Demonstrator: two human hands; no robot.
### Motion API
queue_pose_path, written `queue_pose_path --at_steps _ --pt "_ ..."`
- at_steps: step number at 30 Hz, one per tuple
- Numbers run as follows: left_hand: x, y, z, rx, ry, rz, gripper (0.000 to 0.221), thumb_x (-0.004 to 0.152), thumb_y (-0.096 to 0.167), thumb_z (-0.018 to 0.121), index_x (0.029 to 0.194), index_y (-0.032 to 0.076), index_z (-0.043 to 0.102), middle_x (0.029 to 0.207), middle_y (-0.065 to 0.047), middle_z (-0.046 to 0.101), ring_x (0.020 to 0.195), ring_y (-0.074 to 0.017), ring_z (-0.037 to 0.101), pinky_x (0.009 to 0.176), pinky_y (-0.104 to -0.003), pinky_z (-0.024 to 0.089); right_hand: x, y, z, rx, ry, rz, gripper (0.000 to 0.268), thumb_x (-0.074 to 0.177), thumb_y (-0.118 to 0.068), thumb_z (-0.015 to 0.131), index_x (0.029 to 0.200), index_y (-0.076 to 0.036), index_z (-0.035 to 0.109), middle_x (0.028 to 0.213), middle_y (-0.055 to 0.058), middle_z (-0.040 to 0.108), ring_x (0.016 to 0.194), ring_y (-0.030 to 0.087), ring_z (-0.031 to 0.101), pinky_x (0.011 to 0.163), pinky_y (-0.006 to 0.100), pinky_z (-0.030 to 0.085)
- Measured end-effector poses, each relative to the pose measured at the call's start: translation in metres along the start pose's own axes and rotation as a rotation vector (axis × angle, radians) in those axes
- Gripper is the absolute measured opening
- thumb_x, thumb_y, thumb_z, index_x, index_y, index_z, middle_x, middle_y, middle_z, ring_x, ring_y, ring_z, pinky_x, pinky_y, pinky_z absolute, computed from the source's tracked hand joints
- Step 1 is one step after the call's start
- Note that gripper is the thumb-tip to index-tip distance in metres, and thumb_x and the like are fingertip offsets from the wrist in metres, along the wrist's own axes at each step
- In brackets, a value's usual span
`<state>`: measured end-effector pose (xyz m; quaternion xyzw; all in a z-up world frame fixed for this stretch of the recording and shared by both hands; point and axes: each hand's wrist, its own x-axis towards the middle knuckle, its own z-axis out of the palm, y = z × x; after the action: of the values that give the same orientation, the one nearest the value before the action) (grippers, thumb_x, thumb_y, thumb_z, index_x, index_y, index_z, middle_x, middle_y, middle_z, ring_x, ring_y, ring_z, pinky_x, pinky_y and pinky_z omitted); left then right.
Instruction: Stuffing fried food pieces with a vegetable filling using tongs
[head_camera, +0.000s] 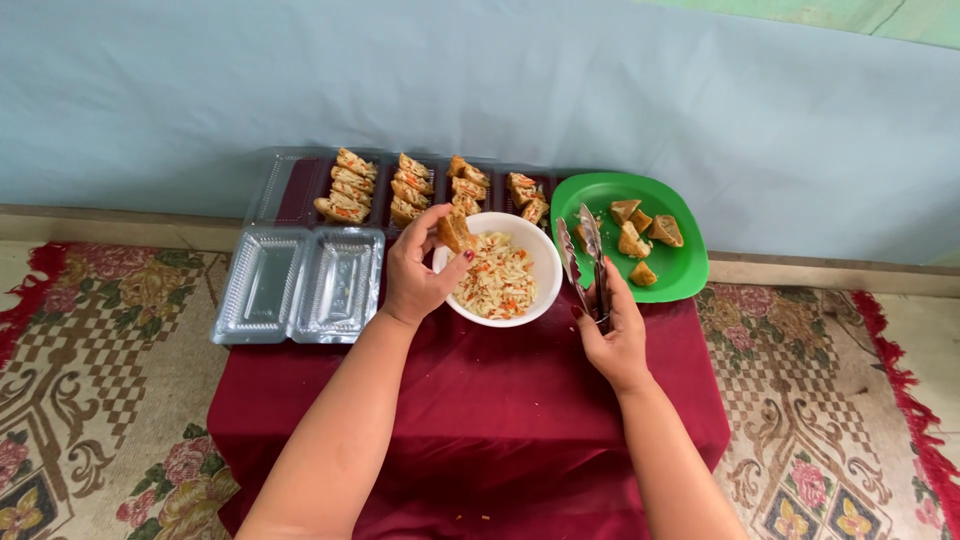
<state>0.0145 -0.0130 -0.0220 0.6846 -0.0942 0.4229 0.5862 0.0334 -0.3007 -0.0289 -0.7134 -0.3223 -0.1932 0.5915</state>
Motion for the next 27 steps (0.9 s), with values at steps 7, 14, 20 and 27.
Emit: queue_pose_path --at_steps 7,14,20,27 --pt "-0.001 -0.002 0.001 0.002 -0.026 0.005 0.062 0.080 0.013 0.089 0.135 0.003 0.064 0.122 -0.020 0.063 0.106 -0.0295 0.069 0.087 -0.035 0.059 0.000 0.006 -0.002 -0.155 0.022 -0.007 0.075 0.073 0.009 0.079 0.145 0.005 0.056 0.094 0.018 0.067 0.083 0.027 0.068 0.075 0.039 0.057" --pt "0.002 -0.002 0.000 -0.008 -0.027 0.013 0.063 0.079 0.012 0.089 0.135 0.002 0.063 0.123 -0.021 0.063 0.109 -0.0303 0.069 0.088 -0.036 0.059 0.004 0.008 -0.008 -0.265 0.078 0.198 0.066 0.075 -0.027 0.094 0.135 -0.014 0.068 0.072 0.004 0.066 0.062 0.016 0.058 0.060 0.032 0.049" --pt "-0.002 -0.003 0.000 -0.058 -0.032 -0.017 0.066 0.076 0.008 0.090 0.136 0.004 0.062 0.128 -0.020 0.062 0.108 -0.0295 0.070 0.089 -0.036 0.060 0.026 -0.018 -0.026 -0.593 -0.174 0.136 0.055 0.079 -0.034 0.086 0.130 -0.021 0.069 0.100 -0.001 0.071 0.086 0.023 0.071 0.074 0.037 0.056" --pt "-0.006 -0.011 0.000 -0.082 -0.040 -0.036 0.069 0.073 0.004 0.088 0.137 0.004 0.061 0.130 -0.020 0.059 0.112 -0.0308 0.069 0.093 -0.037 0.059 0.092 -0.085 -0.031 -1.074 -0.752 -0.051 0.061 0.079 -0.023 0.075 0.139 -0.021 0.062 0.099 0.008 0.069 0.086 0.035 0.071 0.075 0.048 0.058"
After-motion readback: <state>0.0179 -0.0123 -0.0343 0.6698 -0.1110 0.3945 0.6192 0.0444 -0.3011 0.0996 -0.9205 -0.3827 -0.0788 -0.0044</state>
